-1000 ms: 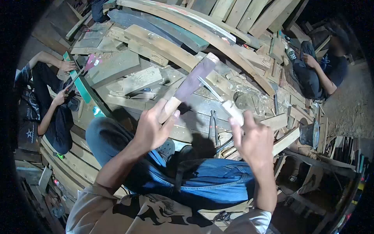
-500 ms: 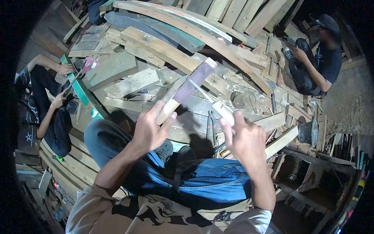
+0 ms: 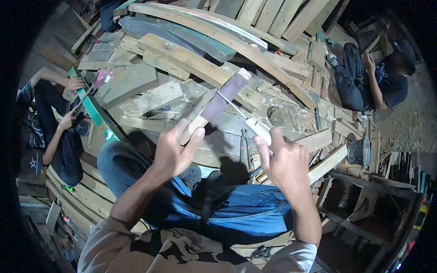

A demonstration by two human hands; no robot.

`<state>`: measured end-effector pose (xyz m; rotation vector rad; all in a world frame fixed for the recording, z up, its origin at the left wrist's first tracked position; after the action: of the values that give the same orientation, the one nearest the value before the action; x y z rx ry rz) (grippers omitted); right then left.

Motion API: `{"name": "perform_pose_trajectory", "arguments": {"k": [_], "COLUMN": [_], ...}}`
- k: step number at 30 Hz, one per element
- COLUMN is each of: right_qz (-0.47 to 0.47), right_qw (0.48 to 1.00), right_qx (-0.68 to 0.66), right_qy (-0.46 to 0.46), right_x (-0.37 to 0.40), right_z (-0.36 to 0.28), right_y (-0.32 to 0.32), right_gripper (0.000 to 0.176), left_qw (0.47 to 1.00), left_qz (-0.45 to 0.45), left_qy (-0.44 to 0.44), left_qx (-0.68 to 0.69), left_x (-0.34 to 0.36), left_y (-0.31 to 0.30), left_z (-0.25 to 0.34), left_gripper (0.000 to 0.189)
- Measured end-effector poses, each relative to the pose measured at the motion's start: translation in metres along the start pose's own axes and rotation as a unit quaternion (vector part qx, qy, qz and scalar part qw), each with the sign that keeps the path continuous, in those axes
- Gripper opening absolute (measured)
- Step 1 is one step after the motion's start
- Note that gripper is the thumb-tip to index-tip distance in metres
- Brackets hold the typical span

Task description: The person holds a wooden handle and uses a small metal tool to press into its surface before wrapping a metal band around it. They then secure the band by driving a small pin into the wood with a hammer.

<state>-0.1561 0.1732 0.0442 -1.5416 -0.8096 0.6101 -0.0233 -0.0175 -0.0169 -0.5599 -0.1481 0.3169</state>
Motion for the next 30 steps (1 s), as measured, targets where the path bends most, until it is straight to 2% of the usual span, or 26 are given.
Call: {"name": "perform_pose_trajectory", "arguments": {"k": [3, 6, 12, 14, 15, 16, 20, 30], "right_qz": [0.018, -0.009, 0.023, 0.015, -0.002, -0.004, 0.025, 0.039], "right_qw": [0.999, 1.000, 0.998, 1.000, 0.999, 0.997, 0.998, 0.994], "right_qx": [-0.013, -0.006, -0.024, -0.007, -0.019, -0.024, -0.018, -0.079], "right_qy": [0.042, 0.021, 0.054, 0.014, 0.045, 0.072, 0.055, 0.070], "right_x": [-0.001, 0.000, 0.000, 0.000, 0.000, -0.001, -0.001, 0.001], "right_z": [0.014, 0.004, 0.014, 0.009, 0.013, 0.021, 0.020, 0.026], "right_y": [-0.007, -0.004, -0.009, -0.004, -0.007, -0.006, -0.012, -0.018], "right_gripper": [0.034, 0.034, 0.034, 0.034, 0.034, 0.034, 0.035, 0.031], "left_qw": [1.000, 0.999, 0.999, 0.995, 0.995, 0.995, 0.992, 0.993], "left_qz": [0.013, 0.021, 0.002, -0.048, -0.048, -0.039, 0.010, 0.016], "left_qy": [0.024, 0.040, 0.025, -0.030, -0.030, -0.011, 0.043, 0.031], "left_qx": [0.009, 0.003, 0.043, 0.078, 0.078, 0.091, 0.120, 0.113], "left_x": [0.003, 0.001, 0.001, 0.000, 0.000, 0.001, 0.000, 0.000], "left_y": [-0.001, -0.002, -0.004, -0.002, -0.001, 0.000, -0.001, -0.002], "left_z": [0.003, 0.004, 0.006, 0.003, 0.002, 0.002, 0.005, 0.005], "left_gripper": [0.027, 0.028, 0.030, 0.033, 0.033, 0.035, 0.033, 0.033]}}
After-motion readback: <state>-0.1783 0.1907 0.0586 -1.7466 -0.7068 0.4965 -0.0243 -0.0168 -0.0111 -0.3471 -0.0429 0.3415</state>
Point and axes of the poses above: each hand's wrist, its own x-axis away from the middle knuckle, its own y-axis out of the palm, z = x × y, the point moved 6 cm from there along -x, towards the middle knuckle, and after that the axes turned 12 degrees about -z, right-handed, at the moved point
